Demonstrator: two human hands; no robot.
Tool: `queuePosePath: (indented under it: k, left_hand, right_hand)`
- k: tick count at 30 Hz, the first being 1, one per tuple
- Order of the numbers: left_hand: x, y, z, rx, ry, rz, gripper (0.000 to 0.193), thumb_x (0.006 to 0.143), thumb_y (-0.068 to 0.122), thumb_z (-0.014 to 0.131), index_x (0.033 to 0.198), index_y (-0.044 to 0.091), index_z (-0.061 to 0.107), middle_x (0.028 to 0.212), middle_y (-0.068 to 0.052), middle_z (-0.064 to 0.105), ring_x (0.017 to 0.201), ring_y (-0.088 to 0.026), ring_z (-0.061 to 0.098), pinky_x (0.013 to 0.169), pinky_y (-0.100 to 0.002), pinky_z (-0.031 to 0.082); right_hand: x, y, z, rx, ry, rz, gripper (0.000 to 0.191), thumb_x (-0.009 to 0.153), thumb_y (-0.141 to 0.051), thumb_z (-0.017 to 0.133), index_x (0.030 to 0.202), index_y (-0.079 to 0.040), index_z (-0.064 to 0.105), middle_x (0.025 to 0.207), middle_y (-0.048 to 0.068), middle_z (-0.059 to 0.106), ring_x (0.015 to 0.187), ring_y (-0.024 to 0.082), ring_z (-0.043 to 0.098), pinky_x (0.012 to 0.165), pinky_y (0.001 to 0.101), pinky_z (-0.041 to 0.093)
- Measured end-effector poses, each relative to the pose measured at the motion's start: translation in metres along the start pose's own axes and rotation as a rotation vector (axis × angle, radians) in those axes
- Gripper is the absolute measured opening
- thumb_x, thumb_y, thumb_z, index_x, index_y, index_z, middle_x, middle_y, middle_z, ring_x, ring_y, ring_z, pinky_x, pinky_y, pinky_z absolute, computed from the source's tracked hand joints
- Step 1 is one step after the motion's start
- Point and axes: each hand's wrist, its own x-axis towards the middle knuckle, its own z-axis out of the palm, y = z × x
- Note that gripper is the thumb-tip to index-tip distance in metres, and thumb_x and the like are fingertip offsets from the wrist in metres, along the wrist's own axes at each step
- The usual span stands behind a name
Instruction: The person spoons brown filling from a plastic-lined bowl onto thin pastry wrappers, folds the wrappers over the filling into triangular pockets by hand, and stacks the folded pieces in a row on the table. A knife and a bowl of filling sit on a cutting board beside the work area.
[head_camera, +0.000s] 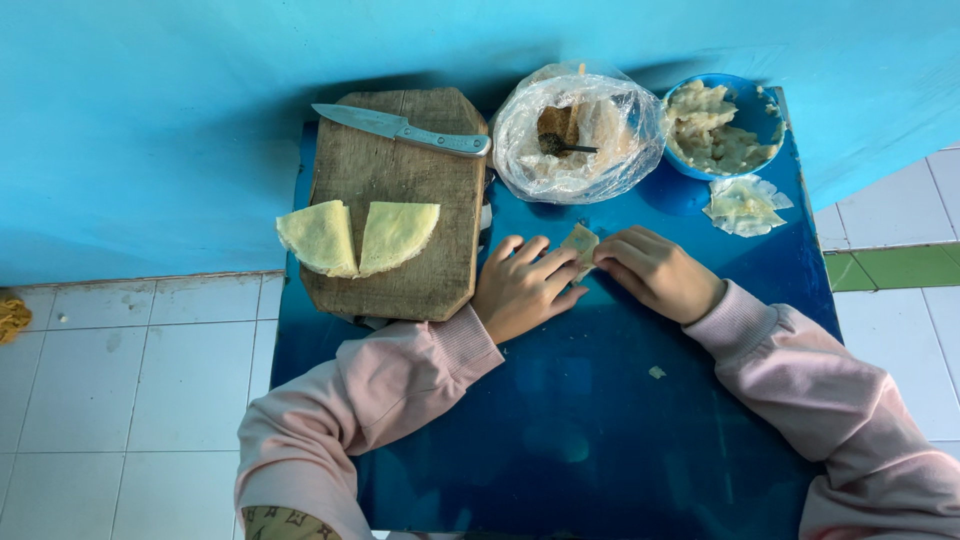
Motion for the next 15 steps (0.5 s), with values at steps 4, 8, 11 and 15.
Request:
queuePosePath:
  k: [4, 8, 11, 15]
  left_hand:
    - [0.0032, -0.0007, 0.0026, -0.011, 0.017, -0.039, 0.015, 0.094, 0.027, 0.077, 0.089, 0.013, 0.074, 0.104, 0.006, 0.069, 0.097, -0.017, 0.062, 0.088, -0.037, 0.042]
    - [0.0063, -0.0024, 0.0046, -0.079, 0.05, -0.097, 0.01, 0.093, 0.022, 0.077, 0.09, 0.014, 0.072, 0.102, 0.007, 0.07, 0.094, -0.015, 0.063, 0.087, -0.036, 0.041]
    - [0.0077, -0.0029, 0.0043, -0.116, 0.046, -0.133, 0.009, 0.094, 0.023, 0.076, 0.094, 0.015, 0.071, 0.1, 0.007, 0.07, 0.092, -0.014, 0.063, 0.086, -0.036, 0.039]
    - [0.0059, -0.0024, 0.0041, -0.125, 0.049, -0.161, 0.012, 0.095, 0.024, 0.075, 0.101, 0.015, 0.07, 0.102, 0.007, 0.07, 0.094, -0.014, 0.064, 0.085, -0.036, 0.039]
  right_hand:
    - [0.0001, 0.0025, 0.0045, 0.037, 0.042, 0.105, 0.018, 0.089, -0.005, 0.072, 0.107, -0.004, 0.067, 0.106, 0.012, 0.068, 0.097, 0.031, 0.068, 0.083, 0.038, 0.055]
    - [0.0012, 0.0028, 0.0081, 0.003, 0.073, 0.105, 0.021, 0.087, -0.005, 0.074, 0.108, -0.005, 0.069, 0.105, 0.011, 0.068, 0.097, 0.03, 0.067, 0.083, 0.0386, 0.055]
    - [0.0004, 0.0028, 0.0063, -0.032, 0.047, 0.047, 0.023, 0.086, -0.003, 0.074, 0.108, -0.006, 0.07, 0.107, 0.011, 0.069, 0.098, 0.029, 0.066, 0.083, 0.0384, 0.056]
    - [-0.0022, 0.001, 0.0045, -0.129, 0.035, -0.061, 0.027, 0.083, -0.003, 0.075, 0.11, -0.005, 0.071, 0.11, 0.011, 0.069, 0.1, 0.03, 0.066, 0.087, 0.0393, 0.056]
